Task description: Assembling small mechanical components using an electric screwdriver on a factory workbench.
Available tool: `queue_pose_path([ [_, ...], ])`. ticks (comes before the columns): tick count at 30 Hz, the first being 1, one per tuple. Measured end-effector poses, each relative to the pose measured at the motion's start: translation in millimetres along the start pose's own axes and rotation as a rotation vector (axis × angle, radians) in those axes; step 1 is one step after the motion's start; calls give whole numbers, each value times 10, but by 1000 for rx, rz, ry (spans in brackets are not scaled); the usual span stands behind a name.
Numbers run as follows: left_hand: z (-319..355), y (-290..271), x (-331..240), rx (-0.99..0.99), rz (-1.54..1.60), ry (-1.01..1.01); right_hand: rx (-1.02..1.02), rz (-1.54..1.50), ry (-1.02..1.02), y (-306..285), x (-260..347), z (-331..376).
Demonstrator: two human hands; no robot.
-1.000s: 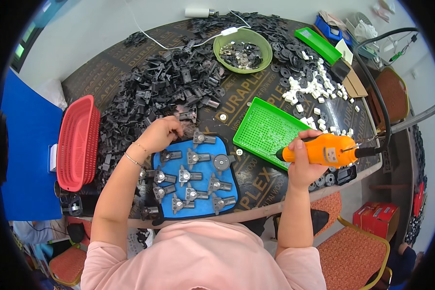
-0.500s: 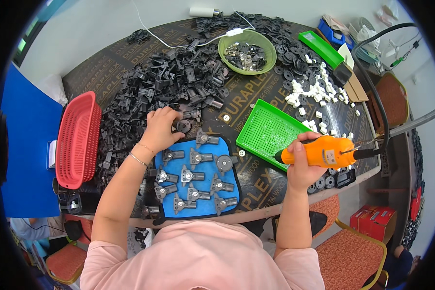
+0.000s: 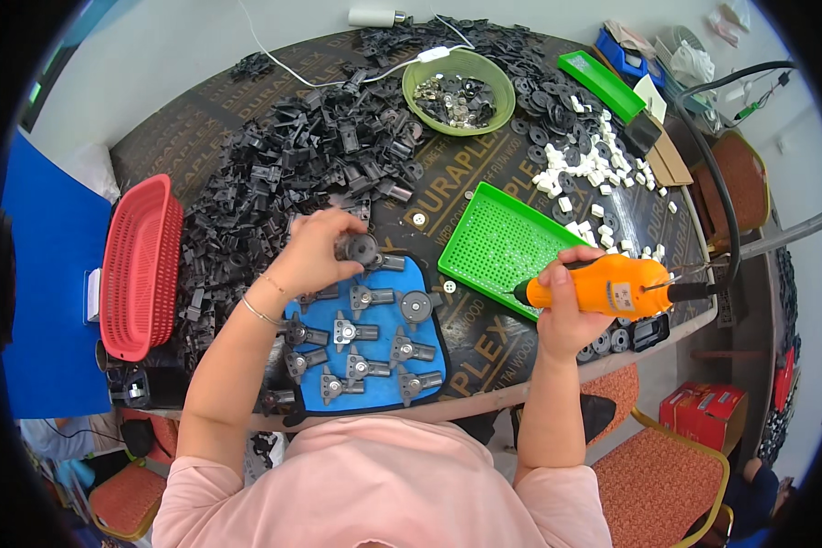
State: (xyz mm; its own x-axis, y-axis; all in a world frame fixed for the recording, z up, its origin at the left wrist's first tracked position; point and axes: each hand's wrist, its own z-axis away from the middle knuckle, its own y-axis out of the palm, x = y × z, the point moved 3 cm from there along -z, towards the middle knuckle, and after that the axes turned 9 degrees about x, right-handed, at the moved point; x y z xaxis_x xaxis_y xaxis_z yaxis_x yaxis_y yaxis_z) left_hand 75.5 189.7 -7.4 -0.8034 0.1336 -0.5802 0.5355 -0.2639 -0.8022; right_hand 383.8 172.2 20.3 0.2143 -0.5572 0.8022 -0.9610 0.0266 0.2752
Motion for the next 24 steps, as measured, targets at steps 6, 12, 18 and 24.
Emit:
queue_pose_path([
  [6,-29,152,-44,90,-53,23,17,-2,-11,8,-7,10],
  [12,-89,194,-47,110,19,83,46,15,-10,3,-4,14],
  [18,-97,202,-6,76,34,95,59,-1,-17,20,3,6],
  [24,-113,221,1,110,117,94,27,-7,-16,16,-6,-3],
])
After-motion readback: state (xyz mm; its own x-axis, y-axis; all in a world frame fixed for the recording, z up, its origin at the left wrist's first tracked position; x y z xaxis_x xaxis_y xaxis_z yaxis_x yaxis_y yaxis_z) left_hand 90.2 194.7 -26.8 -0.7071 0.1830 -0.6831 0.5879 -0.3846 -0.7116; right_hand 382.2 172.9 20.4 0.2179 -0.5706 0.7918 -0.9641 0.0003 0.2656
